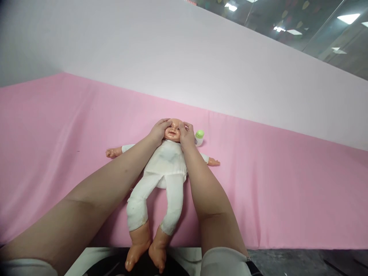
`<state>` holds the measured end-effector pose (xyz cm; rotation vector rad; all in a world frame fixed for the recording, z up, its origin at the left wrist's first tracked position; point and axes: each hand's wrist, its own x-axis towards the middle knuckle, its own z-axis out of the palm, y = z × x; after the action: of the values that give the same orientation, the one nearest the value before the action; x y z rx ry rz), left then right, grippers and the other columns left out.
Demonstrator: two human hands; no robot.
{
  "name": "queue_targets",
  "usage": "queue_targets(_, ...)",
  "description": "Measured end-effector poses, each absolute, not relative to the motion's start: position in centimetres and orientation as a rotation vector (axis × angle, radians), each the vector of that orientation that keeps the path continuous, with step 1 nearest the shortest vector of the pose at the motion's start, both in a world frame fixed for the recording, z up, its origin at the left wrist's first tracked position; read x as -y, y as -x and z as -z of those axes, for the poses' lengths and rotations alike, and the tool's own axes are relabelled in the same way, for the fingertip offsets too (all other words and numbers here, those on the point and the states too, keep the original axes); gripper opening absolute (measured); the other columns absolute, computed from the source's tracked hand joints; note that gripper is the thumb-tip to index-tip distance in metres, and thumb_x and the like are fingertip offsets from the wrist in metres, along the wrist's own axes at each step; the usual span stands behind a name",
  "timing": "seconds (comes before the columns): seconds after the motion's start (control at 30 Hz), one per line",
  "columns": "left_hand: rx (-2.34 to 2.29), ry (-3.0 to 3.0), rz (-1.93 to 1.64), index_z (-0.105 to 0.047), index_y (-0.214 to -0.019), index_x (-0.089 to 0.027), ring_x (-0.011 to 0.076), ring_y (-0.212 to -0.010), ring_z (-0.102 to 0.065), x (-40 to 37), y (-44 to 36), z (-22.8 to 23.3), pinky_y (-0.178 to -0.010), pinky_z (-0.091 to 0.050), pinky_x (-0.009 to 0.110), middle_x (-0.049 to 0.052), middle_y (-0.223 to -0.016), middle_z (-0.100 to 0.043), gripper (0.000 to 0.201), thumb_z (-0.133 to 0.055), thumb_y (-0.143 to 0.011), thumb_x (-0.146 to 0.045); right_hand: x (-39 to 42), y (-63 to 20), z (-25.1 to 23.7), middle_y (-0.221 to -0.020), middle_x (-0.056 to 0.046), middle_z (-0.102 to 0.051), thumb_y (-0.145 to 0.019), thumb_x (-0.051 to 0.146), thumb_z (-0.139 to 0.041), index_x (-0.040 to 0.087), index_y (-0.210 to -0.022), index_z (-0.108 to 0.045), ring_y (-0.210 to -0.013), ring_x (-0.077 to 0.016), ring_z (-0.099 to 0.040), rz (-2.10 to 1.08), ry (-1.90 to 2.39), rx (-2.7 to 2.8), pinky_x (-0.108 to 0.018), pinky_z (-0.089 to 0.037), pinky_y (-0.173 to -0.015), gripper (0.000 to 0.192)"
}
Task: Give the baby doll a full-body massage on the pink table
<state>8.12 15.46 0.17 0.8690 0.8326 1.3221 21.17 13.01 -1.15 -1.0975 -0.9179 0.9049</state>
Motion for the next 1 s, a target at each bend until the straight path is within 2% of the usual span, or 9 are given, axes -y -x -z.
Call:
queue_targets(0.17, -0.788, -0.844, -1.318, -0.067, -0.114, -0.02, 0.0288, -0.107, -0.073, -15.7, -7.8, 0.3, -0.101, -0.059, 0.044, 0.009, -0.107, -0.075, 0.049, -0.078, -0.068, -0.034, -13.4, -22.1, 1.9, -0.104, 0.001, -0.075, -0.085, 0.047, -0.076, 0.028, -0.116, -0.064, -0.102, -0.0226, -0.074, -1.028, 0.987, 0.88, -0.046, -0.063, -0.1, 0.039)
queue_targets(0.3, -0.765, -0.805, -1.303, -0.068, -0.118, -0.02, 0.0322, -0.111, -0.073, -15.7, -7.4, 0.2, -0.102, -0.06, 0.047, 0.009, -0.111, -0.076, 0.053, -0.074, -0.066, -0.031, -13.3, -22.5, 2.1, -0.11, 0.0, -0.076, -0.08, 0.042, -0.078, 0.029, -0.123, -0.065, -0.106, -0.0242, -0.072, -1.093, 0.936, 0.872, -0.05, -0.063, -0.102, 0.047)
queue_targets(0.47, -0.764, -0.764, -1.315, -0.068, -0.117, -0.019, 0.0328, -0.11, -0.074, -15.3, -7.2, 0.0, -0.099, -0.061, 0.047, 0.01, -0.109, -0.077, 0.051, -0.071, -0.068, -0.033, -12.9, -22.2, 1.5, -0.114, 0.001, -0.074, -0.074, 0.042, -0.083, 0.03, -0.123, -0.063, -0.106, -0.0228, -0.072, -1.108, 0.921, 0.904, -0.046, -0.061, -0.103, 0.055)
queue_targets(0.6, -0.778, -0.887, -1.299, -0.066, -0.12, -0.019, 0.0295, -0.107, -0.074, -15.0, -7.2, -0.1, -0.102, -0.059, 0.045, 0.008, -0.109, -0.075, 0.06, -0.08, -0.063, -0.031, -12.5, -21.8, 0.9, -0.11, 0.001, -0.071, -0.07, 0.044, -0.09, 0.03, -0.121, -0.057, -0.104, -0.0222, -0.073, -1.065, 0.956, 0.948, -0.043, -0.061, -0.101, 0.062)
queue_targets(0.73, -0.829, -0.92, -1.237, -0.063, -0.121, -0.02, 0.028, -0.094, -0.074, -15.0, -7.3, -0.4, -0.093, -0.06, 0.045, 0.007, -0.101, -0.074, 0.069, -0.09, -0.059, -0.031, -12.4, -21.5, 0.6, -0.115, 0.0, -0.069, -0.068, 0.048, -0.094, 0.031, -0.12, -0.053, -0.101, -0.0216, -0.073, -0.979, 1.112, 0.95, -0.04, -0.063, -0.095, 0.068)
queue_targets(0.87, -0.84, -0.939, -1.232, -0.064, -0.112, -0.019, 0.0253, -0.086, -0.073, -15.2, -7.6, -0.5, -0.088, -0.059, 0.043, 0.006, -0.093, -0.074, 0.059, -0.09, -0.062, -0.034, -12.5, -21.2, 0.7, -0.112, 0.001, -0.068, -0.073, 0.055, -0.088, 0.03, -0.119, -0.054, -0.096, -0.02, -0.073, -0.855, 1.238, 0.956, -0.037, -0.062, -0.091, 0.062)
queue_targets(1.0, -0.826, -0.94, -1.26, -0.063, -0.106, -0.019, 0.0224, -0.086, -0.071, -15.4, -8.0, -0.3, -0.09, -0.059, 0.041, 0.005, -0.093, -0.073, 0.048, -0.086, -0.067, -0.036, -12.8, -21.3, 1.2, -0.104, 0.001, -0.069, -0.084, 0.062, -0.074, 0.029, -0.119, -0.055, -0.093, -0.0201, -0.072, -0.823, 1.223, 0.992, -0.036, -0.061, -0.088, 0.052)
